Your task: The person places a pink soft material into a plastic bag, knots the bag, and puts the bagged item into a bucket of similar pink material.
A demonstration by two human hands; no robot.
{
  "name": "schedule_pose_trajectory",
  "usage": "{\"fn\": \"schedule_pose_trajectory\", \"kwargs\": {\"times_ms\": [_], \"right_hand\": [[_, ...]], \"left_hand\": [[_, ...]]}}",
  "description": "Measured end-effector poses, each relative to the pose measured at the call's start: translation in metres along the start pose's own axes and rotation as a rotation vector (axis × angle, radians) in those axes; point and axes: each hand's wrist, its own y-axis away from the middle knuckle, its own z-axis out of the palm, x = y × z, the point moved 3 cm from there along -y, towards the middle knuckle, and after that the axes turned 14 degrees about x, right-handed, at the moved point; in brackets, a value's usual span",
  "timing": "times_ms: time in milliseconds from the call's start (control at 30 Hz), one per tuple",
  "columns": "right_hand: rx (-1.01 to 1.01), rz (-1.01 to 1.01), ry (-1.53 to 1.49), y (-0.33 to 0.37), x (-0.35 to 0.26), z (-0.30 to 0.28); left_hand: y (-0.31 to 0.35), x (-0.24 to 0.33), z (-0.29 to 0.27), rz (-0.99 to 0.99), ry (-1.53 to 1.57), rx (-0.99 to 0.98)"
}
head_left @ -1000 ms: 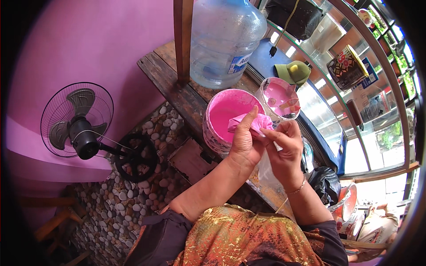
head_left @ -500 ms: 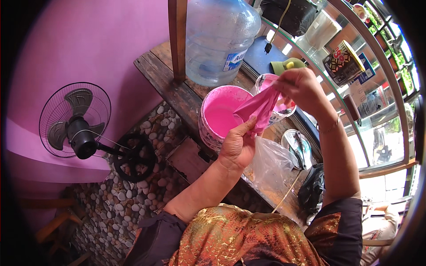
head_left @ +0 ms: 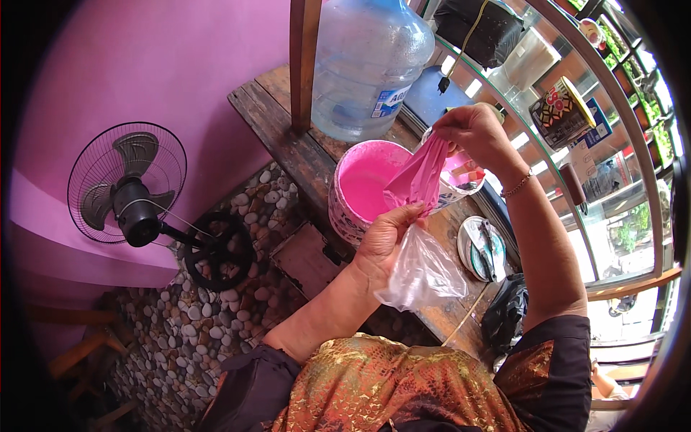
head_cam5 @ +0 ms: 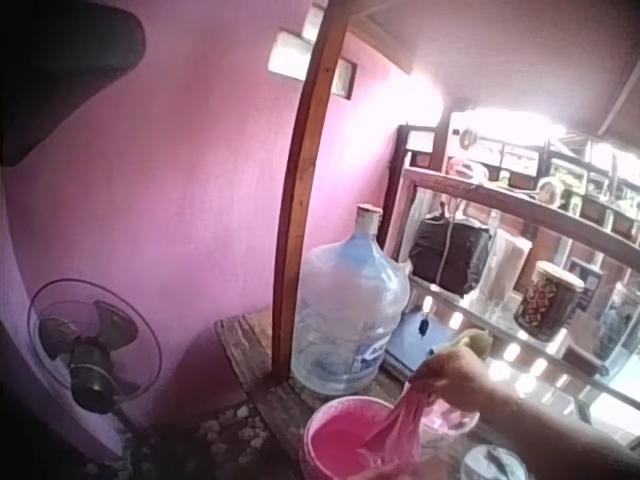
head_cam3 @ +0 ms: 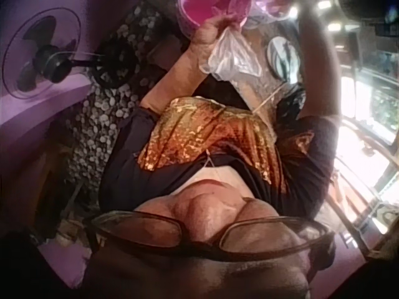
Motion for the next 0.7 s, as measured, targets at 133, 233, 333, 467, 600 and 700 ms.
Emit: {"fn": "schedule_pose_trajectory", "kwargs": {"times_ms": [133, 233, 333, 467, 600, 700], "right_hand": [[0.01, -0.007, 0.0, 0.003, -0.006, 0.003], [0.044, -0.03, -0.031, 0.007, -0.014, 0.003], [0.015, -0.047, -0.042, 0.009, -0.016, 0.002], [-0.056, 0.0, -0.185, 0.018, -0.015, -0.003], [-0.006, 0.026, -0.004, 0.042, -0.022, 0.014], [0.119, -0.161, 0.07, 0.072, -0.023, 0.028]], "left_hand": [[-0.003, 0.0, 0.005, -0.143, 0.048, -0.204], [0.008, -0.008, 0.02, -0.079, 0.074, -0.07], [0.018, -0.016, 0.031, -0.024, 0.101, 0.017], [0.003, -0.017, 0.02, -0.066, 0.12, 0.079], [-0.037, -0.01, -0.014, -0.262, 0.115, -0.324], [-0.034, -0.011, -0.005, -0.213, 0.047, -0.523]]}}
